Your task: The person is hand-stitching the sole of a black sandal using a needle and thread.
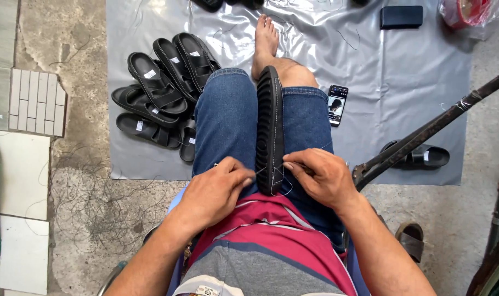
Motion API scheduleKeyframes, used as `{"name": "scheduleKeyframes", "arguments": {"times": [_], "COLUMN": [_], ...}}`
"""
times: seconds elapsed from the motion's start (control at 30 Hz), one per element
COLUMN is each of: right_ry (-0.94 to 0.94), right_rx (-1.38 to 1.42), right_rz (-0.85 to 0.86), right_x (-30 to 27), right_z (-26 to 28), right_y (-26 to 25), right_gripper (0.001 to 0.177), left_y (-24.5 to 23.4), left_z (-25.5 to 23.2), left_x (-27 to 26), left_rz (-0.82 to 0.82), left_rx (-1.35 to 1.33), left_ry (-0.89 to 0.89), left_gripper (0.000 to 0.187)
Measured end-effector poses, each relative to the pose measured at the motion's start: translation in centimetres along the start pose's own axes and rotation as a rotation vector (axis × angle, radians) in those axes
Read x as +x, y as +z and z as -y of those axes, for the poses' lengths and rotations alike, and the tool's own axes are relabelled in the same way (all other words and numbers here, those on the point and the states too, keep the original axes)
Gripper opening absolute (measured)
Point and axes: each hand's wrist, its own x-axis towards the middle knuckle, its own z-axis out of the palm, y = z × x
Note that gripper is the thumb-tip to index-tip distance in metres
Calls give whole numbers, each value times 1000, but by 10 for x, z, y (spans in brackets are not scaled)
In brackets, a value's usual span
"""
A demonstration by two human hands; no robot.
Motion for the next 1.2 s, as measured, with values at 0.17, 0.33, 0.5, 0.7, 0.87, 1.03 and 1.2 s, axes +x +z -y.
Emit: {"name": "scheduleKeyframes", "arguments": {"times": [0.17,0.33,0.5,0.7,0.87,1.03,1.2], "right_ry": [-26,-42,-4,-5,105,164,124], "right_rx": [99,73,100,122,121,63,3], "right_rz": [-64,-104,-111,-142,-46,221,326], "right_x": [8,5,2,-3,-10,-2,12], "right_z": [3,-1,1,1,5,28,35], "right_y": [7,12,13,18,5,-29,-44], "right_gripper": [6,7,7,5,9,23,31], "left_y": [-30,-10,21,13,-4,-10,-9], "left_z": [0,6,7,11,13,63,67], "left_x": [-16,0,10,17,15,1,0], "left_rz": [136,-68,-159,-9,159,-249,-694], "left_rx": [-1115,-969,-249,-547,-538,-590,162], "left_ry": [452,301,10,23,26,-83,-209], "left_gripper": [15,19,56,31,41,21,24]}}
